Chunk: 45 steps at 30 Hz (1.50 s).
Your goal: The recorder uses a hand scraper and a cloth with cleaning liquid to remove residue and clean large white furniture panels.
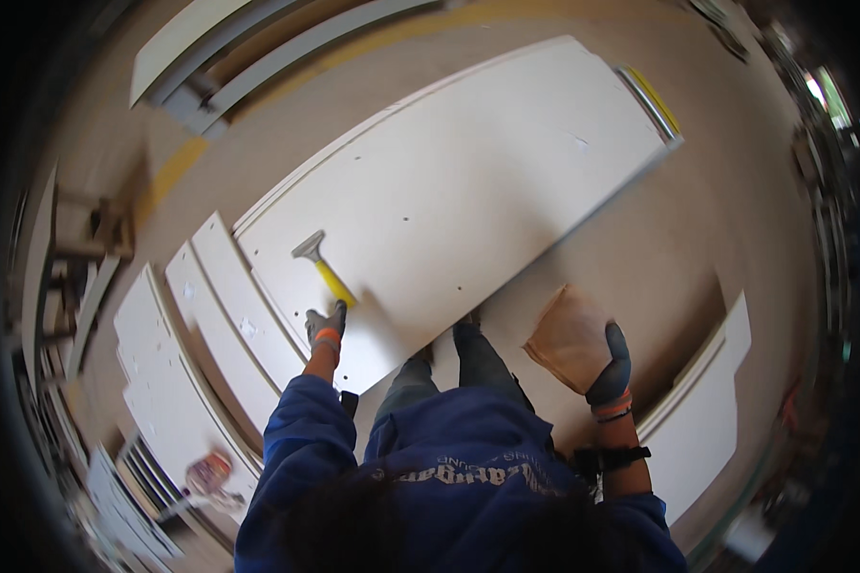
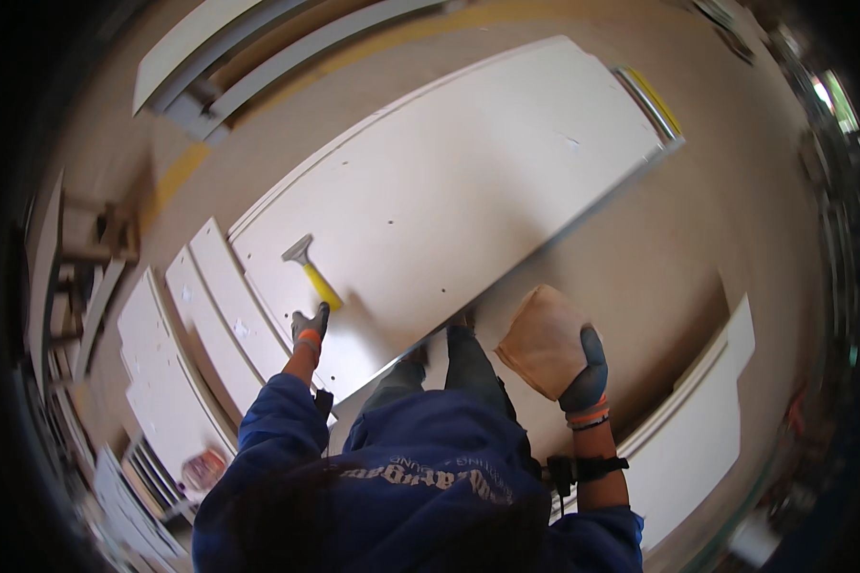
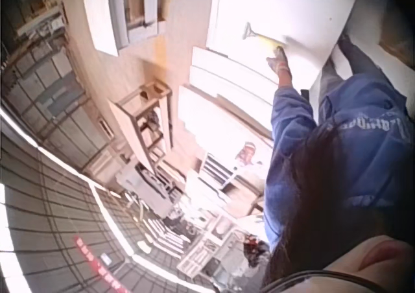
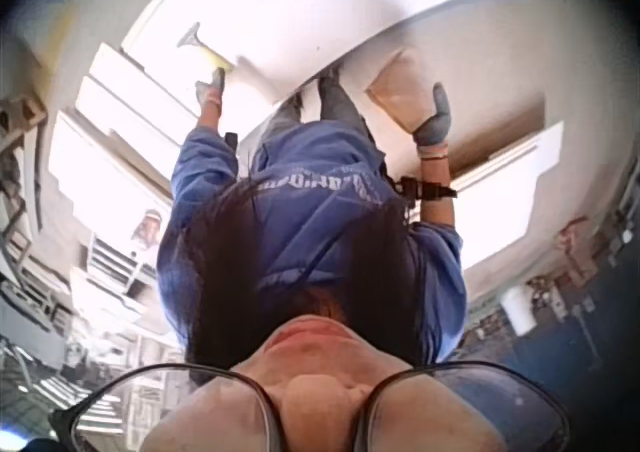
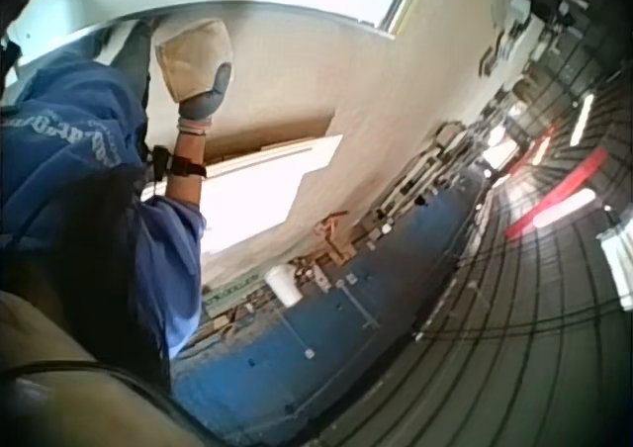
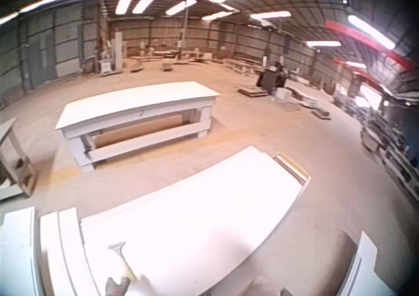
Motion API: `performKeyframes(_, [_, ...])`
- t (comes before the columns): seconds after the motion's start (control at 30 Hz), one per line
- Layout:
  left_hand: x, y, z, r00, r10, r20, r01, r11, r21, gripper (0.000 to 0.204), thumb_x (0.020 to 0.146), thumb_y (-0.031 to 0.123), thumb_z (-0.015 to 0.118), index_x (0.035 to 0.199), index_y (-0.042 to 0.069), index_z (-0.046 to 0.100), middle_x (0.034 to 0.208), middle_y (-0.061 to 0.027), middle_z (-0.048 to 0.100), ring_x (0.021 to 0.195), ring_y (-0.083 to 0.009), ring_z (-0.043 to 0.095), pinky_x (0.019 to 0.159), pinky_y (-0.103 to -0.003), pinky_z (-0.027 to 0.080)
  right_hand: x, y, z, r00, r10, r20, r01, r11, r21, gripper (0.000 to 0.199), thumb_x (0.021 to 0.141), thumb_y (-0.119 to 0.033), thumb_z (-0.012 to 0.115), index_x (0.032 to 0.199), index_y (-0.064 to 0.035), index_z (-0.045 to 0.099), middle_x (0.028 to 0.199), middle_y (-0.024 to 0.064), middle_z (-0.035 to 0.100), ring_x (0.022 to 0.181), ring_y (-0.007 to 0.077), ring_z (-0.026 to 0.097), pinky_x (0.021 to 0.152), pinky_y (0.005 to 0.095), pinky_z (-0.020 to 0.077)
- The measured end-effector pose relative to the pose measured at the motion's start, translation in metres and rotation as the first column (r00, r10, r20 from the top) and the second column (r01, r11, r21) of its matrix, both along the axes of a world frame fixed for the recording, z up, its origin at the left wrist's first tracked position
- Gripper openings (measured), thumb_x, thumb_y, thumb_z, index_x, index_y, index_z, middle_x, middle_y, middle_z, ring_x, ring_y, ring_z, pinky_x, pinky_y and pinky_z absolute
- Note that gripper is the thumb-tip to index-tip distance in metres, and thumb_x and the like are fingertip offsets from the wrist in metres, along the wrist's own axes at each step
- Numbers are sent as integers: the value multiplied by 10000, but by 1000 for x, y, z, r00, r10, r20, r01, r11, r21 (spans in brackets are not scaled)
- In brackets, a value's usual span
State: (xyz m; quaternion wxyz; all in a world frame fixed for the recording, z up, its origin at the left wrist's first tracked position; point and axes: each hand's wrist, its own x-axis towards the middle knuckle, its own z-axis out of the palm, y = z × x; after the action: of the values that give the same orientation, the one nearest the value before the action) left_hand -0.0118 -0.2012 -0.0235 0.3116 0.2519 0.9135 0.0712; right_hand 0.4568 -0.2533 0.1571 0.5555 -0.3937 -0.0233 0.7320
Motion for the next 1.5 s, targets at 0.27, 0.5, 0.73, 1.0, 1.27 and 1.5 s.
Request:
performKeyframes(0.27, [36, 24, -35, 977, 195, 89, -186, 977, -104, 833, 734, 569, 685, 1236, -46, 434, 1181, -292, 566, 1095, -398, 585, 928, -418, 478, 34, 109, -8, 941, 276, 199, -249, 957, -147, 600, 931, -437, 495, 1374, -39, 425, 1350, 164, 493, 1213, 341, 497, 1003, 504, 429])
performKeyframes(0.5, [52, 47, -37, 987, 147, -57, -156, 962, -226, 715, 783, 556, 653, 1243, 61, 419, 1147, -157, 560, 1089, -309, 573, 890, -452, 482, 47, 173, -44, 922, 388, 7, -368, 879, -302, 635, 928, -475, 470, 1392, -46, 407, 1394, 163, 457, 1268, 363, 440, 1067, 530, 342])
performKeyframes(0.73, [24, 32, -57, 999, 41, -10, -42, 993, -111, 507, 849, 460, 611, 1121, 45, 508, 1039, -157, 617, 981, -319, 614, 846, -411, 493, -20, 184, -49, 826, 563, -38, -532, 754, -387, 623, 928, -466, 469, 1394, -58, 402, 1394, 160, 456, 1268, 360, 442, 1056, 524, 361])
performKeyframes(1.0, [-42, -44, 8, 887, 404, -222, -293, 866, 405, 370, 875, 377, 598, 983, 37, 503, 830, -218, 603, 724, -404, 592, 659, -467, 467, -63, 175, -34, 765, 643, 44, -613, 747, -258, 612, 951, -460, 433, 1416, -68, 366, 1410, 162, 424, 1269, 351, 437, 1041, 522, 384])
performKeyframes(1.27, [-123, -142, 21, 815, 522, -253, -526, 849, 55, 376, 875, 387, 565, 1008, 37, 525, 954, -206, 643, 854, -370, 648, 772, -453, 505, -86, 157, -32, 755, 654, 48, -633, 746, -209, 617, 958, -454, 415, 1429, -61, 344, 1435, 162, 399, 1289, 353, 414, 1065, 519, 349])
performKeyframes(1.5, [-138, -157, -2, 868, 441, -227, -460, 887, -34, 406, 874, 404, 567, 1040, 37, 519, 1019, -207, 632, 935, -368, 637, 820, -444, 500, -95, 134, -19, 811, 581, 68, -559, 804, -202, 578, 979, -422, 398, 1409, -36, 378, 1419, 152, 435, 1294, 320, 424, 1090, 484, 325])
